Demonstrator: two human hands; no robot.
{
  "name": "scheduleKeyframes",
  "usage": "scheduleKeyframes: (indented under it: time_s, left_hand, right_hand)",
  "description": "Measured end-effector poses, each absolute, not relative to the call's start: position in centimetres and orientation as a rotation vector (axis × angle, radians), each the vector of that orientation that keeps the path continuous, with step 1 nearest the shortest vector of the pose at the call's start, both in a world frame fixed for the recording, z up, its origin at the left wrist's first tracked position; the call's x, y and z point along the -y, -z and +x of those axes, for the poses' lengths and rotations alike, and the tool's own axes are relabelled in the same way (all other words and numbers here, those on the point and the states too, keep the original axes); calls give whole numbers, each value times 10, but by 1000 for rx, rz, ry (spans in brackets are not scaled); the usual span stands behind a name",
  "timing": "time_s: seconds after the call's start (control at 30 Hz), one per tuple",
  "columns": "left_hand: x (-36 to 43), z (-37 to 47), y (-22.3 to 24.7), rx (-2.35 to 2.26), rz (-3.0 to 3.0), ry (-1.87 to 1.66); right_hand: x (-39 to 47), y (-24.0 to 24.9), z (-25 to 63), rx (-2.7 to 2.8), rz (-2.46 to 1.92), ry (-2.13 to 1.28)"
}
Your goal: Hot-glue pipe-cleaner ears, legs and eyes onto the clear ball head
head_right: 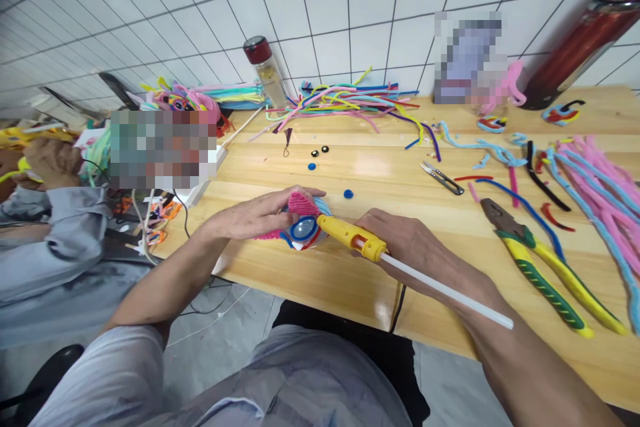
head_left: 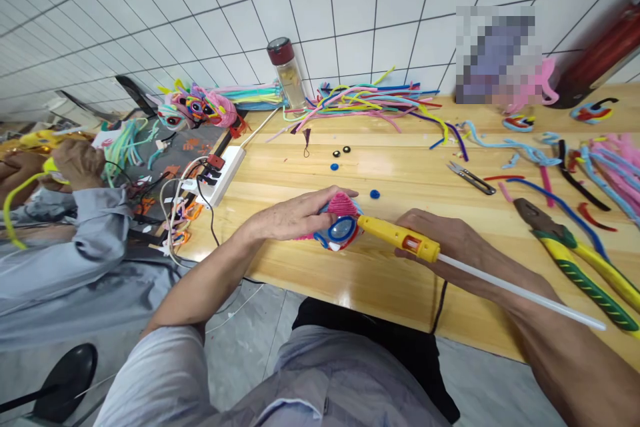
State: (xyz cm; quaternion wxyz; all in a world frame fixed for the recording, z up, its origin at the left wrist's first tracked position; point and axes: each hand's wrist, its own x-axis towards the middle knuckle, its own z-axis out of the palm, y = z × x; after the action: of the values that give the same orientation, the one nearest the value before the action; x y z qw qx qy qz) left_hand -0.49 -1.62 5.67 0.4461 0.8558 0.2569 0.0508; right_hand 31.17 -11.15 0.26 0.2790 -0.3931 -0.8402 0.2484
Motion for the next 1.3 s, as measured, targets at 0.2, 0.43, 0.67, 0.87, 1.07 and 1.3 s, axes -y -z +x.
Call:
scheduleKeyframes:
  time_s: [0.2,0.43,0.67,0.87,1.07,1.3]
  left_hand:
    - [16,-8,-54,-643,2114,-142]
    - [19,-7,-56,-666,2102,-146]
    - [17,-10,-53,-640,2089,-162]
    - [17,-14,-48,-641,2072,-176]
    - [20,-10,-53,-691,2047,-162]
    - [21,-11,-52,-691,2025,-176]
  right_hand:
    - [113,1,315,2261,-1115,-694]
    - [117,1,320,2302,-1189,-736]
    - [115,9,315,2317,-1140,-590]
    - [114,14,309,2339,-1176,-559]
    - [116,13,312,2359,-1211,-599]
    - [119,12,313,2356,-1181,-563]
